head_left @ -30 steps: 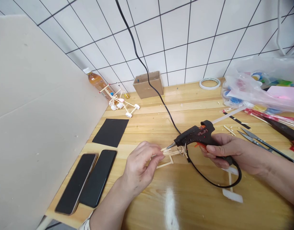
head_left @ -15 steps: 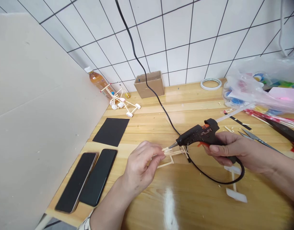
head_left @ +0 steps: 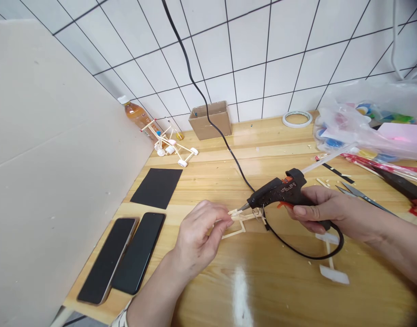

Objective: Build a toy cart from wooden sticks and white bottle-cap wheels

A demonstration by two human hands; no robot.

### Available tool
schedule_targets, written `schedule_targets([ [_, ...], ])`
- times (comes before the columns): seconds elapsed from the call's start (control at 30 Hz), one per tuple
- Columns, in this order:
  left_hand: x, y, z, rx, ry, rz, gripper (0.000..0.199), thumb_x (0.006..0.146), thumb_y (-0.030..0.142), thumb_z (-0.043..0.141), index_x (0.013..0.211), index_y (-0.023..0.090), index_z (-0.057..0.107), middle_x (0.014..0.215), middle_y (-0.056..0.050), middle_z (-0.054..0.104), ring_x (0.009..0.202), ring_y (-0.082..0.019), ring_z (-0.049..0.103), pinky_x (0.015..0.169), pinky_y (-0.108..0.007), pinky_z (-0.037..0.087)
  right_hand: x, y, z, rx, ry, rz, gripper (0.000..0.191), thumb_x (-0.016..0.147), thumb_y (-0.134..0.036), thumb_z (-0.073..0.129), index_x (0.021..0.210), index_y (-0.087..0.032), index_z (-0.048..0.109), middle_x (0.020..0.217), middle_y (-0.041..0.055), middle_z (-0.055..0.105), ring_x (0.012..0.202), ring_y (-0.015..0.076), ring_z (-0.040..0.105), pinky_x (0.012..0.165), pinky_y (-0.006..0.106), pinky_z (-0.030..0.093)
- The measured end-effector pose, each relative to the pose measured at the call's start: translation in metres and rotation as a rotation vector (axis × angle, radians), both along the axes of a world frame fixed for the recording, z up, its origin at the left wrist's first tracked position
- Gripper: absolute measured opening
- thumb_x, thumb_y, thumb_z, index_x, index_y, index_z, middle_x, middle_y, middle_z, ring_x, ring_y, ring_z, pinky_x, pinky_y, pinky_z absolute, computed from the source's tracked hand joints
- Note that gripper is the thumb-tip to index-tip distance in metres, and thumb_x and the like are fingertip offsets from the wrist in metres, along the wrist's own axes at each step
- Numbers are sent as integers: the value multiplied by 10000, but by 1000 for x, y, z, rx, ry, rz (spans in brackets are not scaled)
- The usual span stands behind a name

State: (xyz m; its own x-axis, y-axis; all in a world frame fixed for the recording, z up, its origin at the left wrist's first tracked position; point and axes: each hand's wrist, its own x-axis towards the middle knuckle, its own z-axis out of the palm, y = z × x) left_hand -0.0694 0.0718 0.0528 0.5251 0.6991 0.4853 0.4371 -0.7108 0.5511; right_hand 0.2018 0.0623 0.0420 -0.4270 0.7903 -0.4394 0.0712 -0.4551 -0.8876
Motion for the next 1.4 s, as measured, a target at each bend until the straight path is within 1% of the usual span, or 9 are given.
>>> schedule_targets([
  [0.23,-1,0,0,-10,-7,-6,115,785,55,557,823,156,598,752,-62,650,725,-152,594,650,-276,500,1,-1,0,-15,33,-10,271,742,-396,646,714,-149,540,497,-44,426,428,62,370,451,240,198],
  [0.43,0,0,0,4,-18,-8,101,794,72,550,817,159,595,747,-61,652,714,-152,598,642,-275,499,4,1,1,-76,99,-104,270,722,-396,666,729,-143,569,649,12,555,427,64,422,434,242,261],
  [0.57,0,0,-1,4,-22,-11,116,789,56,548,816,160,591,741,-54,644,713,-146,588,643,-268,492,7,9,4,-78,128,-172,228,765,-360,637,785,-136,597,731,52,608,461,64,415,442,233,320],
  [0.73,0,1,-3,3,-39,-15,123,780,43,551,810,158,582,750,-46,638,715,-140,579,657,-266,487,8,30,14,-91,131,-297,182,806,-299,603,757,-125,584,698,30,571,503,53,441,417,175,341],
  [0.9,0,1,-5,23,-64,-33,129,775,36,553,818,154,581,744,-42,633,714,-137,574,664,-266,482,7,68,10,32,-22,-418,89,787,-215,619,756,-148,570,698,23,571,606,93,530,521,202,454],
  [1.1,-1,2,-5,23,-62,-33,121,788,39,536,809,153,570,748,-41,629,704,-128,557,662,-259,476,-1,110,-13,142,-309,-484,228,802,-262,590,617,-162,500,524,-12,505,450,73,440,420,199,358],
  [1.27,0,1,-7,15,-64,-21,101,796,56,536,799,151,569,749,-39,632,712,-125,557,669,-254,471,-2,114,-14,248,-592,-464,195,785,-281,569,637,-156,545,516,7,530,477,115,479,475,242,365],
  [1.33,0,1,-7,10,-65,-19,98,797,59,537,802,152,568,751,-40,633,716,-127,558,673,-257,471,-1,108,-10,321,-696,-452,151,739,-281,608,656,-162,569,559,26,562,574,169,537,537,274,387],
  [1.4,0,1,-7,2,-63,-17,101,805,65,527,803,157,568,750,-42,634,714,-130,559,676,-264,472,-4,94,-5,428,-769,-444,98,706,-260,630,698,-174,584,668,48,597,749,227,569,639,302,403],
])
